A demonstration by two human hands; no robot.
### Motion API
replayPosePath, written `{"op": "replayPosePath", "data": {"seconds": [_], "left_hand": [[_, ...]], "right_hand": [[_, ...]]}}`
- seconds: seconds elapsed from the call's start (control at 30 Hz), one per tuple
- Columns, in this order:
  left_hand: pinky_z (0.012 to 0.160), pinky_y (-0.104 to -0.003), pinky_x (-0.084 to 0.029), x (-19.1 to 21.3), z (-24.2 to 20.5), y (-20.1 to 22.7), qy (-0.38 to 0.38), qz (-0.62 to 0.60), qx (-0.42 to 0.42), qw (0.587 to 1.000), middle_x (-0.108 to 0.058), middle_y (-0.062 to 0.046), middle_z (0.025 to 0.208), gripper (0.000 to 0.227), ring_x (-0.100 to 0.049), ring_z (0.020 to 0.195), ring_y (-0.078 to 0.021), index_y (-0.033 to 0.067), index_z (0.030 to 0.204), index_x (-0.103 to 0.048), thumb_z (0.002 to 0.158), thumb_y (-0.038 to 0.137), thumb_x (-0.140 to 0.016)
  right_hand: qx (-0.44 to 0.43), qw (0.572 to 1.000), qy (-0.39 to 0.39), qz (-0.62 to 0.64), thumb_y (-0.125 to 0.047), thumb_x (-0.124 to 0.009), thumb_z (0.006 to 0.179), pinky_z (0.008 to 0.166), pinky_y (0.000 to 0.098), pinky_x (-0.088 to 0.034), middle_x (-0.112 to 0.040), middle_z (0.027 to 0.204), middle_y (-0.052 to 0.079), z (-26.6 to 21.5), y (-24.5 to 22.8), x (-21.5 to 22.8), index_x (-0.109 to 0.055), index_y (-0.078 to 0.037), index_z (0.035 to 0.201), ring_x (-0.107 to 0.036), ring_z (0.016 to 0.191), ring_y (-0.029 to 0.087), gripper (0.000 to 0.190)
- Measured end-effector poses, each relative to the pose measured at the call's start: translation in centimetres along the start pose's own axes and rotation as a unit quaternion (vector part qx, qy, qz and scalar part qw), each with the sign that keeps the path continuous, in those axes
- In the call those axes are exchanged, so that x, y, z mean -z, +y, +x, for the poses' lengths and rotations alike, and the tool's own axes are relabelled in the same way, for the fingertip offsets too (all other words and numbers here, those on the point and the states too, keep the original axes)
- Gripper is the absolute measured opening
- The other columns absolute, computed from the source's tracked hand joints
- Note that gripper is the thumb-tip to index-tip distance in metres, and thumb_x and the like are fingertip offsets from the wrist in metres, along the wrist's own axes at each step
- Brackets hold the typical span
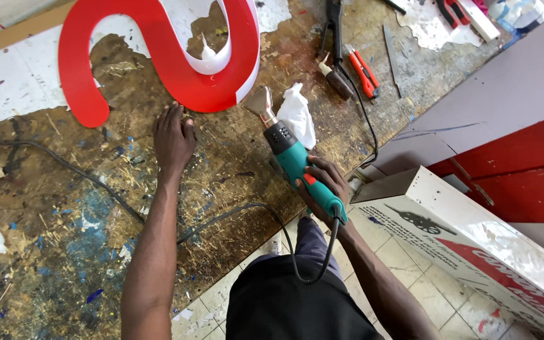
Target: The person applies a white vinyl strip to the edge of a red curved object on a workbench. They use a white cloth to smooth the vinyl, then use a heat gun to apply heat along the strip, and finally smooth it again with the cloth.
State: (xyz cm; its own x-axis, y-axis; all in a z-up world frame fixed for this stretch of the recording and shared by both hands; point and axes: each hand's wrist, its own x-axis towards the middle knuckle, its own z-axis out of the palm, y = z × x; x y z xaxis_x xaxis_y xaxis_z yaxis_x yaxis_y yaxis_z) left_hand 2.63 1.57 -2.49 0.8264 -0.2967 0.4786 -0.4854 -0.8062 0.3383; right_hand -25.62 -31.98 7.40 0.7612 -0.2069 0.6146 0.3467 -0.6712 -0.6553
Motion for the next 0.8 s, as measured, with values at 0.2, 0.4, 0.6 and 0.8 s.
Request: {"op": "replayPosePath", "data": {"seconds": [0.2,0.4,0.6,0.8], "left_hand": [[0.127,-0.061,-0.038,0.3,0.1,0.2,-0.007,-0.018,0.008,1.000,-0.069,-0.024,0.159,0.040,-0.060,0.152,-0.0441,0.0011,0.151,-0.072,0.118,0.024,-0.068],[0.130,-0.059,-0.038,0.7,-0.3,0.5,-0.047,0.002,0.023,0.999,-0.066,-0.021,0.165,0.038,-0.055,0.157,-0.0401,0.0055,0.150,-0.071,0.122,0.030,-0.061],[0.128,-0.061,-0.039,0.4,0.1,0.6,-0.009,-0.010,0.031,0.999,-0.067,-0.022,0.163,0.034,-0.057,0.155,-0.0421,0.0042,0.147,-0.073,0.123,0.026,-0.063],[0.122,-0.060,-0.047,0.4,0.1,0.7,0.016,0.019,0.020,0.999,-0.071,-0.022,0.158,0.034,-0.063,0.150,-0.0439,0.0058,0.140,-0.078,0.113,0.027,-0.072]], "right_hand": [[-0.073,0.996,-0.043,0.008,-0.026,-0.087,0.101,0.092,0.0738,-0.059,-0.079,0.134,0.023,1.5,0.3,-0.5,-0.078,-0.006,0.117,-0.075,0.118,0.056,0.027],[-0.093,0.994,-0.061,-0.010,-0.029,-0.091,0.097,0.091,0.0715,-0.061,-0.080,0.135,0.016,1.3,0.8,-0.8,-0.080,-0.013,0.118,-0.077,0.114,0.052,0.029],[-0.086,0.994,-0.063,-0.009,-0.033,-0.090,0.098,0.094,0.0715,-0.061,-0.080,0.137,0.013,1.8,0.7,-0.6,-0.080,-0.017,0.118,-0.075,0.120,0.052,0.027],[-0.099,0.993,-0.059,0.008,-0.030,-0.089,0.099,0.094,0.0714,-0.062,-0.081,0.136,0.016,1.7,1.5,-0.7,-0.080,-0.013,0.118,-0.076,0.122,0.052,0.027]]}}
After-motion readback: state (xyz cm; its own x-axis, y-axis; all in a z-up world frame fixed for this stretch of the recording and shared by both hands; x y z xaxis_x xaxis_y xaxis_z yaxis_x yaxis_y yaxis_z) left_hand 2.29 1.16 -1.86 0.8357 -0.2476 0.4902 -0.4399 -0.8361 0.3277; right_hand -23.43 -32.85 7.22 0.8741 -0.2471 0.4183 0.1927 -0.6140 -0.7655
